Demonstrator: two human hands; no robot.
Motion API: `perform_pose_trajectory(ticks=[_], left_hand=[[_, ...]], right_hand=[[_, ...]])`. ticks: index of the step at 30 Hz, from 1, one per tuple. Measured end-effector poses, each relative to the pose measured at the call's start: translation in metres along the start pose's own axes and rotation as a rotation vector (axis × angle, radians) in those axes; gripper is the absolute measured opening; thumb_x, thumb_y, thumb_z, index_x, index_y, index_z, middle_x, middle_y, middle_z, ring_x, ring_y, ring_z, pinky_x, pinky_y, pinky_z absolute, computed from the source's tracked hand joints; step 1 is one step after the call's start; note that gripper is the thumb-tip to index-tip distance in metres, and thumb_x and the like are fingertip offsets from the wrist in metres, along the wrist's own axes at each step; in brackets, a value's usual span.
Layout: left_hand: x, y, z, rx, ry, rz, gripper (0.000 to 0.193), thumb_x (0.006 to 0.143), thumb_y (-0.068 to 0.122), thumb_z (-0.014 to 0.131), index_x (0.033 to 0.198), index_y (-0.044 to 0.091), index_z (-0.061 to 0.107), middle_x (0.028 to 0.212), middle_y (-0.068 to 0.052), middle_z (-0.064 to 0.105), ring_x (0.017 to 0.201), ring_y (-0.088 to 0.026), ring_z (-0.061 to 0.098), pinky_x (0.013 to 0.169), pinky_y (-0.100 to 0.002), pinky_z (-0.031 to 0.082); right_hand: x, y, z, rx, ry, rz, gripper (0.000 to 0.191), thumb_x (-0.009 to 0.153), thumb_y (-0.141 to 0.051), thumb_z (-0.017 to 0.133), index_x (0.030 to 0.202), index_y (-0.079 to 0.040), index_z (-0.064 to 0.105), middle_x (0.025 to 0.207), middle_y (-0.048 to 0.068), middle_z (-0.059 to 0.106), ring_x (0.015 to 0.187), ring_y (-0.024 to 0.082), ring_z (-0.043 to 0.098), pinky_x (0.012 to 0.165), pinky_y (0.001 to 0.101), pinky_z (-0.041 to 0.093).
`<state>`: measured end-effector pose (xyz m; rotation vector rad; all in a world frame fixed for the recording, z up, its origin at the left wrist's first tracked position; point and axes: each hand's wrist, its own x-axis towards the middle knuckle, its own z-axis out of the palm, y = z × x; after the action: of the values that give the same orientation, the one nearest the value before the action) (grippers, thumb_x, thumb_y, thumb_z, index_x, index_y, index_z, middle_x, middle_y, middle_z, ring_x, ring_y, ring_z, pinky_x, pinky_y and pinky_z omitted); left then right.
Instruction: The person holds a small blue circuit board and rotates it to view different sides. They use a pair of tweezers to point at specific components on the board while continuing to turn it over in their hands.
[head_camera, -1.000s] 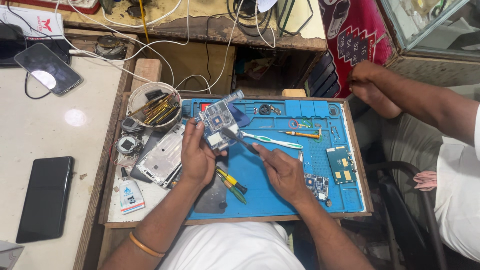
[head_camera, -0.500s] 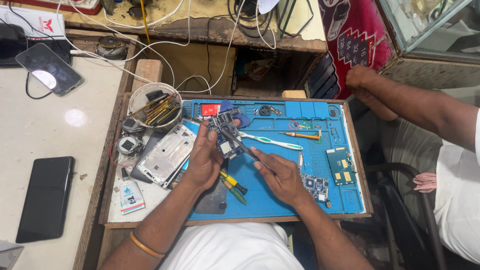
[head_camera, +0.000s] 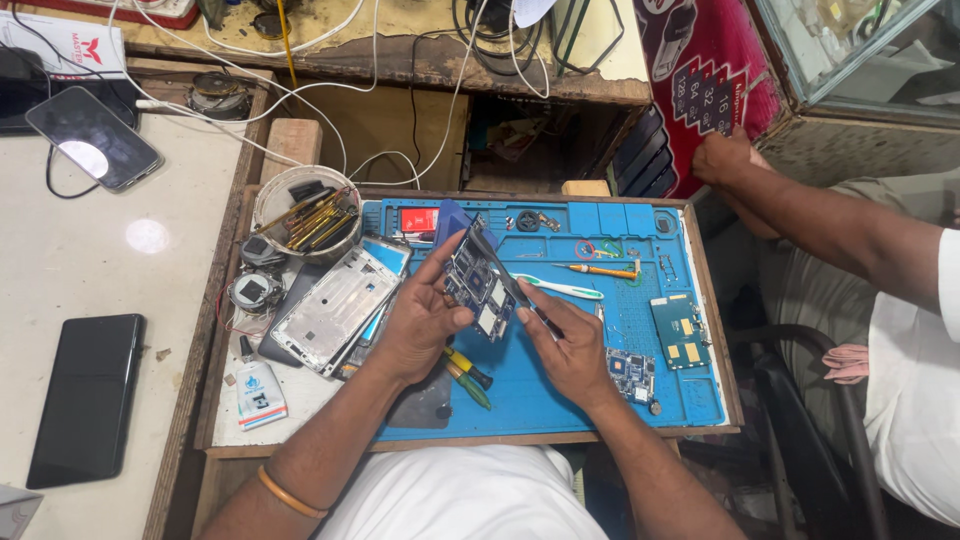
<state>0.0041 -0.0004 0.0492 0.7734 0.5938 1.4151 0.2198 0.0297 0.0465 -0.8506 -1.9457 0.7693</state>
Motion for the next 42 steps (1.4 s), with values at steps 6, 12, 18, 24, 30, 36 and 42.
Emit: perform_pose_trajectory(ticks=[6,12,18,24,30,36,42], left_hand=[[0.002,-0.003,-0.007,-0.035,0.067,0.031,0.107,0.074,0.028,0.093,0.161,0.007,0.034,0.145,-0.010,0.060,0.120,-0.015,0.063,0.106,-0.031,0.052],[0.005,-0.002,-0.012,-0.091,0.103,0.105,0.102,0.077,0.029,0.091,0.159,0.009,0.033,0.148,-0.007,0.057,0.117,-0.015,0.065,0.099,-0.034,0.058],[0.007,0.004,-0.012,-0.122,0.135,0.127,0.100,0.080,0.031,0.088,0.159,0.009,0.030,0.149,-0.009,0.055,0.121,-0.016,0.064,0.102,-0.038,0.059],[0.004,0.002,-0.007,-0.039,0.085,0.138,0.104,0.085,0.024,0.087,0.168,0.013,0.025,0.155,-0.015,0.053,0.111,-0.016,0.060,0.083,-0.028,0.050],[0.001,0.003,-0.002,0.061,-0.005,0.063,0.105,0.080,0.022,0.089,0.165,0.012,0.027,0.153,-0.016,0.052,0.128,-0.018,0.059,0.111,-0.034,0.050],[0.000,0.003,0.000,0.012,-0.024,0.030,0.105,0.080,0.030,0.088,0.163,0.011,0.027,0.154,-0.015,0.051,0.130,-0.020,0.059,0.111,-0.037,0.051],[-0.001,-0.001,-0.005,-0.077,-0.048,0.054,0.093,0.091,0.037,0.080,0.164,0.010,0.029,0.153,-0.014,0.049,0.132,-0.020,0.058,0.110,-0.041,0.053]], right_hand=[[-0.001,0.001,-0.001,0.047,-0.074,0.085,0.042,0.098,-0.016,0.070,0.139,-0.011,0.064,0.092,0.008,0.076,0.076,0.009,0.068,0.066,0.0257,0.054],[0.002,0.001,-0.004,-0.016,-0.095,0.092,0.040,0.097,-0.019,0.071,0.136,-0.011,0.067,0.100,0.011,0.078,0.082,0.013,0.073,0.072,0.0269,0.057],[0.002,0.002,-0.007,-0.018,-0.106,0.089,0.038,0.098,-0.018,0.071,0.136,-0.011,0.067,0.103,0.012,0.078,0.084,0.013,0.073,0.072,0.0272,0.058],[-0.005,-0.002,-0.004,0.009,-0.145,0.025,0.041,0.097,-0.017,0.072,0.138,-0.013,0.066,0.072,0.003,0.063,0.060,0.009,0.053,0.054,0.0270,0.044],[-0.004,-0.003,-0.005,-0.004,-0.097,0.012,0.042,0.097,-0.014,0.072,0.139,-0.013,0.065,0.069,0.002,0.059,0.057,0.008,0.049,0.052,0.0271,0.040],[-0.001,-0.004,-0.004,-0.066,-0.032,0.031,0.042,0.097,-0.015,0.072,0.138,-0.015,0.065,0.076,0.003,0.069,0.061,0.006,0.057,0.054,0.0255,0.046],[0.000,-0.005,-0.005,-0.137,-0.023,0.062,0.042,0.096,-0.015,0.073,0.137,-0.013,0.067,0.076,0.004,0.070,0.059,0.008,0.057,0.054,0.0275,0.047]])
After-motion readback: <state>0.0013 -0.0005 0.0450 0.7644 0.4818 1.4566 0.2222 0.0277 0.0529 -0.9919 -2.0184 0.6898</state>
